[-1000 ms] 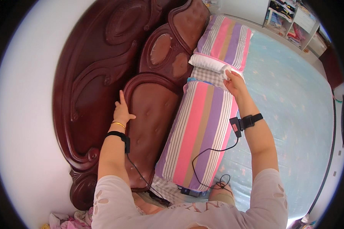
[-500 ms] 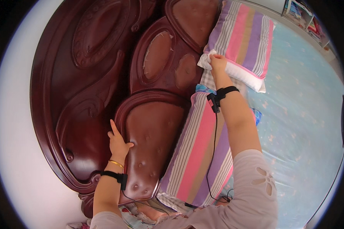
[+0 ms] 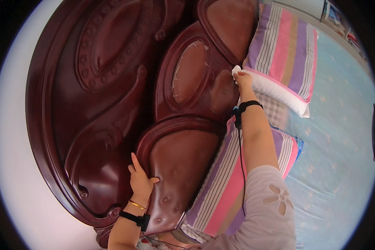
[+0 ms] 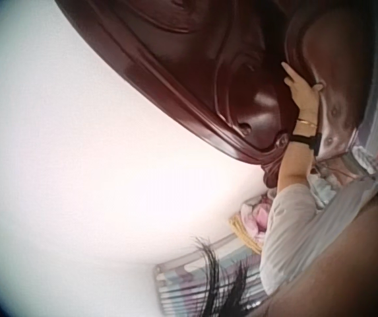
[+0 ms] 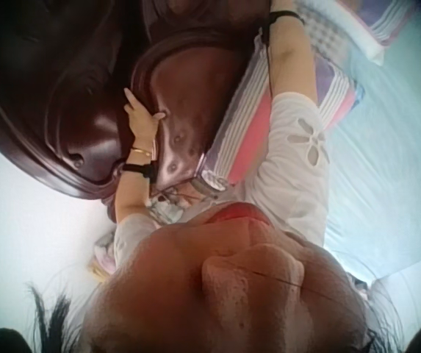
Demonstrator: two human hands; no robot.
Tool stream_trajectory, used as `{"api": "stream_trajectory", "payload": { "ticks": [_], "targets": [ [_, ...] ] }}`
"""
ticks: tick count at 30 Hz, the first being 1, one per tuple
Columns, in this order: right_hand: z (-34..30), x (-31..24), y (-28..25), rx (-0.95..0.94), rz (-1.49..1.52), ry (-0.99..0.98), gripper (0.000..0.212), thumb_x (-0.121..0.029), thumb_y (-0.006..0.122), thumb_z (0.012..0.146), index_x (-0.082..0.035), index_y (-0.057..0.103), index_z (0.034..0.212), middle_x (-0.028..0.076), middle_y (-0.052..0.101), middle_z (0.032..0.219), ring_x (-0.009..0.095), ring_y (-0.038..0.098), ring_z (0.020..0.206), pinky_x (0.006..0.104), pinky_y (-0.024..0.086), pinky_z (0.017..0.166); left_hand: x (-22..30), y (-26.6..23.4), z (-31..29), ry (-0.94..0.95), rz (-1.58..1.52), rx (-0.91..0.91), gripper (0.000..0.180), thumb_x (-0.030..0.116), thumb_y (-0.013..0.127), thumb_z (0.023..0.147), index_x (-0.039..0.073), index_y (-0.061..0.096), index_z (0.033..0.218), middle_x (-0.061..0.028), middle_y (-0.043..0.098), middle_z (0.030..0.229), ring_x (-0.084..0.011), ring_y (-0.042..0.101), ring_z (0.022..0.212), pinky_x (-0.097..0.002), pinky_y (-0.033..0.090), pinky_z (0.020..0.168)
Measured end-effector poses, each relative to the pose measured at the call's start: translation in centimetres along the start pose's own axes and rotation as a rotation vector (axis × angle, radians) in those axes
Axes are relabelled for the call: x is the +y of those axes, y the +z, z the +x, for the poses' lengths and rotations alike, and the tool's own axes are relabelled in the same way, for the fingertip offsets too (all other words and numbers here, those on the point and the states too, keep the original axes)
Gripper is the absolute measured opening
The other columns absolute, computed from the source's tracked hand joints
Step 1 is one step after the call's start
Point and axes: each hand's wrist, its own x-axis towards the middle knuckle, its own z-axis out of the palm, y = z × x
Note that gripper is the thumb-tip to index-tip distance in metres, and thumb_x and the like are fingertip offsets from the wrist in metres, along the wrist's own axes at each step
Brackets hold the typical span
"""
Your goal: The person wipes the headboard of a bed with a cloth, then puts away a pair of scissors into a drawer in another room before returning to continue wiping the headboard and adjusting pillows.
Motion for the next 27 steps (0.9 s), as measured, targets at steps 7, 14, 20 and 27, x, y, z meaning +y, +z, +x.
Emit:
{"api": "stream_trajectory", "payload": {
  "ticks": [7, 14, 20, 27],
  "targets": [
    [-2.8, -5.9, 4.6, 0.169, -0.096, -0.168, 0.027, -0.021, 0.071, 0.062, -0.004, 0.069, 0.083, 0.011, 0.067, 0.08, 0.023, 0.065, 0.077, 0.0315, 0.049, 0.075, 0.1, -0.3, 0.1, -0.052, 0.033, -0.006, 0.131, 0.009, 0.085, 0.05, 0.013, -0.008, 0.142, -0.0233, 0.038, 0.119, -0.037, 0.053, 0.094, -0.038, 0.048, 0.078],
    [-4.8, -15.7, 7.9, 0.115, 0.014, -0.267, 0.024, -0.021, 0.071, 0.063, -0.002, 0.064, 0.076, 0.018, 0.065, 0.08, 0.031, 0.063, 0.08, 0.0364, 0.048, 0.075, 0.1, -0.6, 0.1, -0.056, 0.0, -0.035, 0.129, 0.008, 0.085, 0.05, 0.013, -0.006, 0.142, -0.0252, 0.036, 0.121, -0.0389, 0.052, 0.097, -0.0395, 0.048, 0.079],
    [-2.7, -17.2, 6.6, -0.033, -0.096, -0.776, 0.02, -0.008, 0.065, 0.065, -0.005, 0.053, 0.081, 0.015, 0.061, 0.082, 0.029, 0.06, 0.08, 0.0345, 0.046, 0.073, 0.1, -0.3, 0.0, -0.051, -0.007, -0.021, 0.127, 0.011, 0.085, 0.05, 0.015, -0.002, 0.143, -0.0216, 0.038, 0.115, -0.0372, 0.051, 0.095, -0.0381, 0.048, 0.077],
    [-5.2, -10.5, 4.0, -0.105, -0.059, -0.967, 0.017, 0.005, 0.055, 0.065, -0.003, 0.05, 0.079, 0.014, 0.053, 0.081, 0.032, 0.056, 0.081, 0.0337, 0.045, 0.073, 0.0, -0.1, 0.0, -0.024, -0.013, 0.006, 0.127, 0.01, 0.085, 0.048, 0.014, -0.001, 0.143, -0.0214, 0.039, 0.111, -0.0372, 0.052, 0.091, -0.038, 0.047, 0.075]
  ]
}}
